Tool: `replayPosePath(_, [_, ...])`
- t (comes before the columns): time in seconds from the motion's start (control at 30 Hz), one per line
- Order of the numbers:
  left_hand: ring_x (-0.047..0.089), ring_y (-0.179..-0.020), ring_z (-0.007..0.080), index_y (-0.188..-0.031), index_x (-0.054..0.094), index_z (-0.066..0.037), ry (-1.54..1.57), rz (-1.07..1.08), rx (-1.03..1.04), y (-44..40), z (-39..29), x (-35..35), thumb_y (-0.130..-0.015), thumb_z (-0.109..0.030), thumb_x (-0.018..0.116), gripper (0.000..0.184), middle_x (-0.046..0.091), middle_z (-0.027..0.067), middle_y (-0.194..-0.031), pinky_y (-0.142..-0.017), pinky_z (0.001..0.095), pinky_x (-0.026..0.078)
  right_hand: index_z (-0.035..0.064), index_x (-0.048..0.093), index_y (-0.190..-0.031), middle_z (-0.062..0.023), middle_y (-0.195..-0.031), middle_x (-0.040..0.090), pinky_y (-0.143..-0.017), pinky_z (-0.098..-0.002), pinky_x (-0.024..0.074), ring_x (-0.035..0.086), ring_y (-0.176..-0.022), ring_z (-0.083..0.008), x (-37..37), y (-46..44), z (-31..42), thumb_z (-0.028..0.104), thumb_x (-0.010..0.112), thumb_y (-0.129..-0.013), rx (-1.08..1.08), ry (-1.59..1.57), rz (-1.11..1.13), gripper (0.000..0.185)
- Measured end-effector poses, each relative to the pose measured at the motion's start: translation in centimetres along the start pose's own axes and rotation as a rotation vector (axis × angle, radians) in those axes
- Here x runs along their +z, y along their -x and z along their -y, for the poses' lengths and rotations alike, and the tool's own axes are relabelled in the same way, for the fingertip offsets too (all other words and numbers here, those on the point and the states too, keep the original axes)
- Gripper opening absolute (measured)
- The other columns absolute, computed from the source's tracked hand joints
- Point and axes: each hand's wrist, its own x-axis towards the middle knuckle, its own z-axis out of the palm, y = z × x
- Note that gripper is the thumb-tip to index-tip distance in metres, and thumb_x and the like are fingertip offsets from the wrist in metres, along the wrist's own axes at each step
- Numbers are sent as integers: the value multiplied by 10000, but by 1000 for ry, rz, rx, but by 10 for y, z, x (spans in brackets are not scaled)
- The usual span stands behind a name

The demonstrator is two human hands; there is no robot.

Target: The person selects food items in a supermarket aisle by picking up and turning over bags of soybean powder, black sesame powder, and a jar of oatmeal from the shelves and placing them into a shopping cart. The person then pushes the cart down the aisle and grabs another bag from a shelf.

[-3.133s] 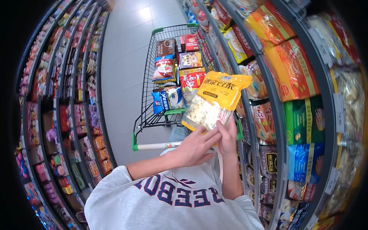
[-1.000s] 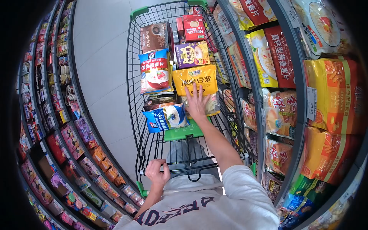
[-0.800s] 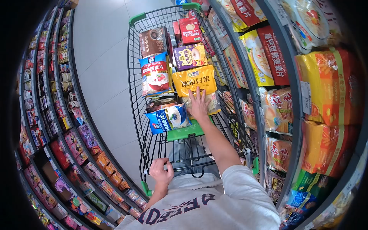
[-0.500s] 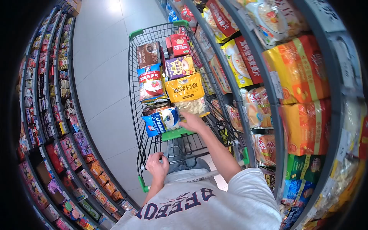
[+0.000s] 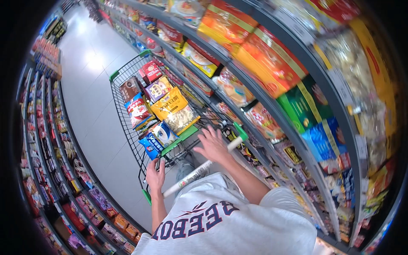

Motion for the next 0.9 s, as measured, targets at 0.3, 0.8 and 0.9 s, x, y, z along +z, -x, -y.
replayPosePath(0.3, [615,-1069,382,-1251,634,-3,-115,-68,200,37,25,7,-977,-333,658,430,651,199,-1130,-961,468,470,47,624,-1264,-161,-1284,590,-1079,-631,385,447,-1321,-346,19,5,-15,468,722,-888,-51,-237,-117,573])
replayPosePath(0.8, [604,-706,248,-1248,611,-14,-173,-107,139,48,52,9,-989,-343,650,421,630,62,-718,-924,497,441,12,583,-1241,-155,-1231,610,-1010,-571,427,498,-1278,-302,4,28,-40,415,720,-893,245,-234,-209,550])
replayPosePath(0.9, [590,-688,246,-1268,586,16,-67,-123,168,48,55,9,-966,-273,696,433,614,82,-704,-739,430,493,24,552,-1243,-146,-1240,562,-1015,-537,433,490,-1272,-309,4,30,-44,426,700,-913,215,-210,-204,541])
